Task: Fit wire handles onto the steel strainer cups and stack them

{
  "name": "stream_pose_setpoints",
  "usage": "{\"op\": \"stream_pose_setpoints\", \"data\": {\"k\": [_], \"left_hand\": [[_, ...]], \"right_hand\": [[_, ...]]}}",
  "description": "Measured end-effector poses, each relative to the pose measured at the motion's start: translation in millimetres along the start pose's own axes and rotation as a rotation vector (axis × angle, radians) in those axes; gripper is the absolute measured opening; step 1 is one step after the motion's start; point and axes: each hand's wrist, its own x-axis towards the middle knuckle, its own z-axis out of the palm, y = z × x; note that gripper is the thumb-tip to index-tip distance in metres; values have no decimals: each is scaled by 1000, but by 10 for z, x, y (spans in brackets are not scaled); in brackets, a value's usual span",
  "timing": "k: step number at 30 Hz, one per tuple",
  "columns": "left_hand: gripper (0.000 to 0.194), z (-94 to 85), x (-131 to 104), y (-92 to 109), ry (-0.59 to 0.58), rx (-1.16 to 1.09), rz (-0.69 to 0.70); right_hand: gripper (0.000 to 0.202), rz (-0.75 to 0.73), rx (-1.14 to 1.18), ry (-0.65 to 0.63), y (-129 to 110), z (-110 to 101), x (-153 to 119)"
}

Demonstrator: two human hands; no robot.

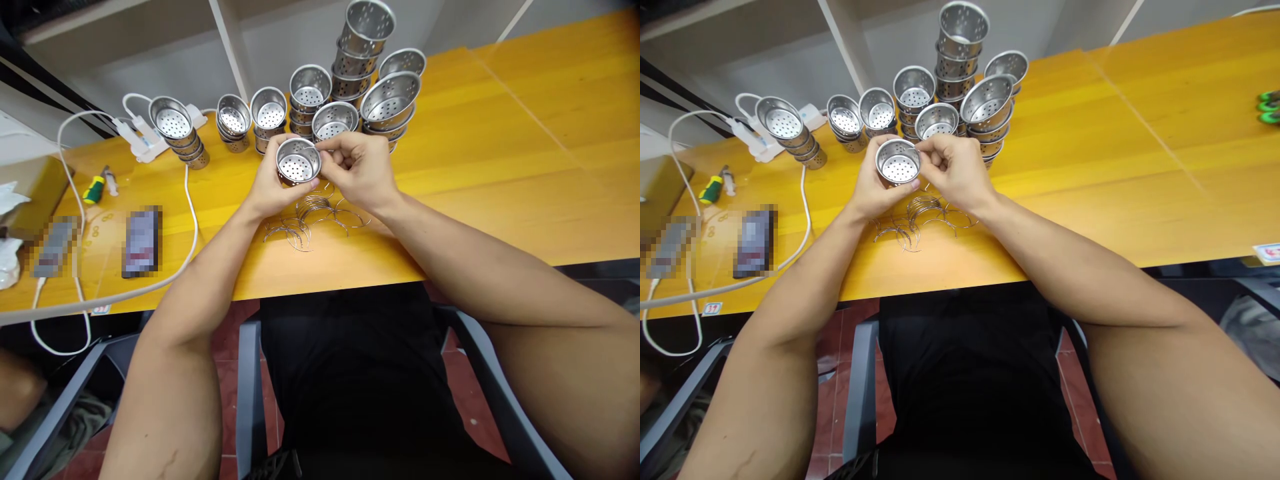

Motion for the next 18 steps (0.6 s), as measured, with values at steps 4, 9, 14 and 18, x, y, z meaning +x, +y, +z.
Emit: {"op": "stream_pose_setpoints", "data": {"k": [4,9,14,18], "left_hand": [[124,18,1,27,-38,-4,23],[122,65,7,118,-38,25,2],[121,91,15,199,-32,69,-41],[120,90,7,216,-15,77,-60]], "right_hand": [[41,0,-3,5,-4,9,5],[47,-10,27,26,86,39,25],[54,-7,39,46,151,56,34],[65,0,71,57,69,74,27]]}}
